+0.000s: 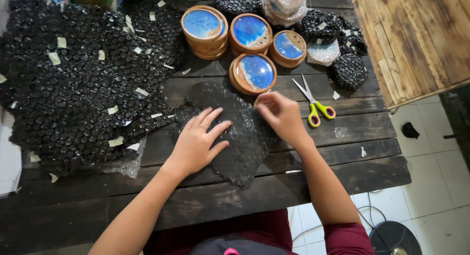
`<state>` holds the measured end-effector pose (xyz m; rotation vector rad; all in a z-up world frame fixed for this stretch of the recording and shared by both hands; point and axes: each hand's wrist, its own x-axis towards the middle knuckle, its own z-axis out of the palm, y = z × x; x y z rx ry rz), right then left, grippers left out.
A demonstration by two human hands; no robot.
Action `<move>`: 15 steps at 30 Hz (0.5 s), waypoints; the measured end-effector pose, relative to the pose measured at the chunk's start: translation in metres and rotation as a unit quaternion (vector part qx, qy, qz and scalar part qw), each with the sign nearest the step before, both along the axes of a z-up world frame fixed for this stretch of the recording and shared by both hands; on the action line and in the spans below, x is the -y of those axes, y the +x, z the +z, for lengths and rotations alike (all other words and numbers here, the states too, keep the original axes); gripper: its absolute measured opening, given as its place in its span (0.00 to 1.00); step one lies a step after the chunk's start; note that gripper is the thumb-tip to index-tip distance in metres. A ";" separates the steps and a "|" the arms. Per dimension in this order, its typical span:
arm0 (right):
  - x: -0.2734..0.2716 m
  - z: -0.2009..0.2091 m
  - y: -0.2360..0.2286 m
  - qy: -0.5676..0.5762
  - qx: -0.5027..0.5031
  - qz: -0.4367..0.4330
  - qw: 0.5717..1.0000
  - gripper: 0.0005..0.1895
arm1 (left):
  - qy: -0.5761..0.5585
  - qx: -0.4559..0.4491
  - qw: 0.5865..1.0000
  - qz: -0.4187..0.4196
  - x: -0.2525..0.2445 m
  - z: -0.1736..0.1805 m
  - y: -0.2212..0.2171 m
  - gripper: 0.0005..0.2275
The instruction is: The person wraps round wooden coasters in black bubble wrap and secures them with adhesive tape using scissors.
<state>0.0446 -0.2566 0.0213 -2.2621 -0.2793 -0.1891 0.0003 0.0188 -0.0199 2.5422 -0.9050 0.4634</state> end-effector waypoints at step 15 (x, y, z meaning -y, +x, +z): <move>0.051 -0.035 0.017 -0.184 0.079 -0.079 0.977 0.14 | 0.047 0.017 0.998 0.048 0.010 0.010 -0.018 0.25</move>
